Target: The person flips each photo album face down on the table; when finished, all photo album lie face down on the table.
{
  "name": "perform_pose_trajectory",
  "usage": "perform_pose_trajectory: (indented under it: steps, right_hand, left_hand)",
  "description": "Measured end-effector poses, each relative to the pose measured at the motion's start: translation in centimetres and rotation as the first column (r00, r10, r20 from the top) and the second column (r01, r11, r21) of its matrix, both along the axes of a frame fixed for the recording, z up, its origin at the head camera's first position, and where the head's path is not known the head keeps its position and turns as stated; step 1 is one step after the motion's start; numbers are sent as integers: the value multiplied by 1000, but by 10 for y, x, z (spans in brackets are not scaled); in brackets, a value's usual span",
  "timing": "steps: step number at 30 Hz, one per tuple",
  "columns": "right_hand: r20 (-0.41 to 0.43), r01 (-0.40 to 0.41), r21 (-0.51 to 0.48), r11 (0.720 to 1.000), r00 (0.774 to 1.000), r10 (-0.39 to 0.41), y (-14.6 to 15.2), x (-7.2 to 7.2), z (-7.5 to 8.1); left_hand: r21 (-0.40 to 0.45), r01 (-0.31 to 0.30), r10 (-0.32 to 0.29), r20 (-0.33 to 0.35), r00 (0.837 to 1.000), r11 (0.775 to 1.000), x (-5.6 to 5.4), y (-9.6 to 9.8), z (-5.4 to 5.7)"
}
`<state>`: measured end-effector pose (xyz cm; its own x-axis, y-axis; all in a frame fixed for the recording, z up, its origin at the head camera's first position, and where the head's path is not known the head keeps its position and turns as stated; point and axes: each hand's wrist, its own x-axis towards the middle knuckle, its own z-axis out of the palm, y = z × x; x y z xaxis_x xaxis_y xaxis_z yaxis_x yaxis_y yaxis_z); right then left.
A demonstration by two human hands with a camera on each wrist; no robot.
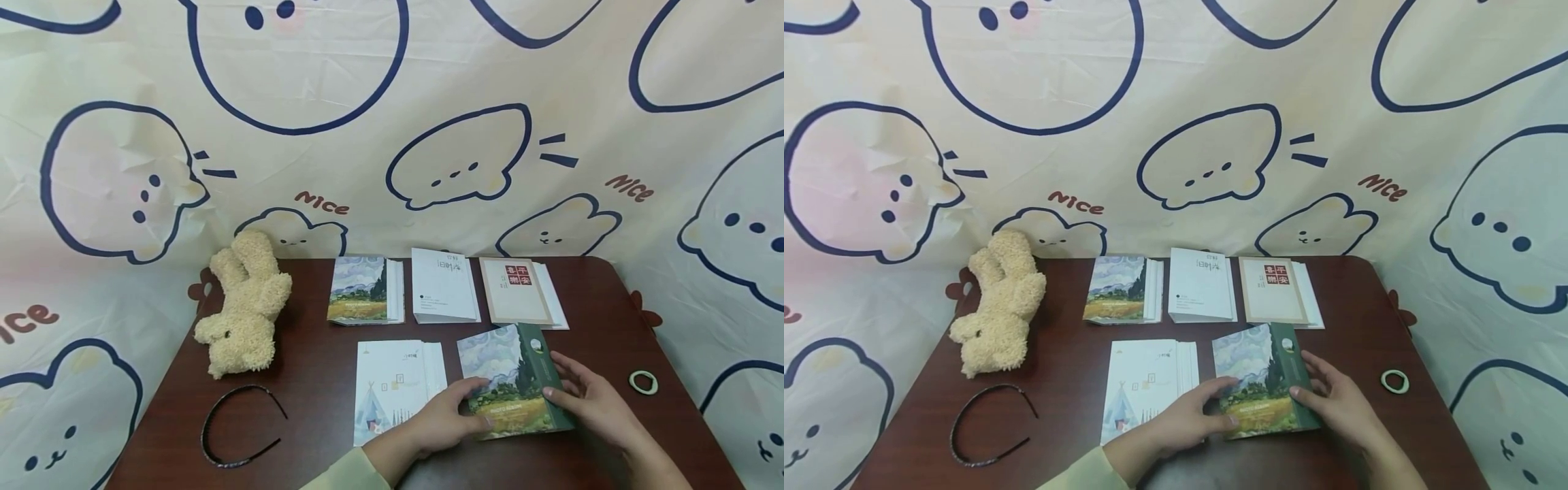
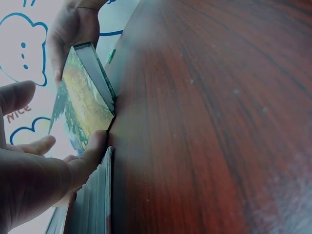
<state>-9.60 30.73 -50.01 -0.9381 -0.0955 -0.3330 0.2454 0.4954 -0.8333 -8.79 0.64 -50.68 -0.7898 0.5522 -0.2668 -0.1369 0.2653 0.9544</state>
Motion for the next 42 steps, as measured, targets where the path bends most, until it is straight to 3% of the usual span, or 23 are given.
perform_pose_trajectory:
  steps: [5, 15, 27, 34, 42]
  right_hand:
    - [3, -33, 105, 994, 999, 33, 3, -2, 0]
    - [41, -31, 115, 993, 999, 27, 7, -3, -6]
    - [-34, 14, 209, 978, 999, -7, 4, 2, -12]
    - [-68, 19, 238, 971, 998, -3, 0, 2, -11]
    - [-113, 33, 241, 970, 994, -5, -8, 3, -7]
  left_hand:
    - [1, 6, -6, 6, 1000, 1000, -1, 0, -1]
    - [-20, -3, 3, -20, 1000, 1000, -1, 1, -1]
    - [-17, 13, -14, -37, 999, 1000, -4, 0, 1]
    - [-11, 2, -2, -11, 1000, 1000, -3, -2, 2]
    - [98, -11, 5, 60, 998, 995, -3, -8, 3]
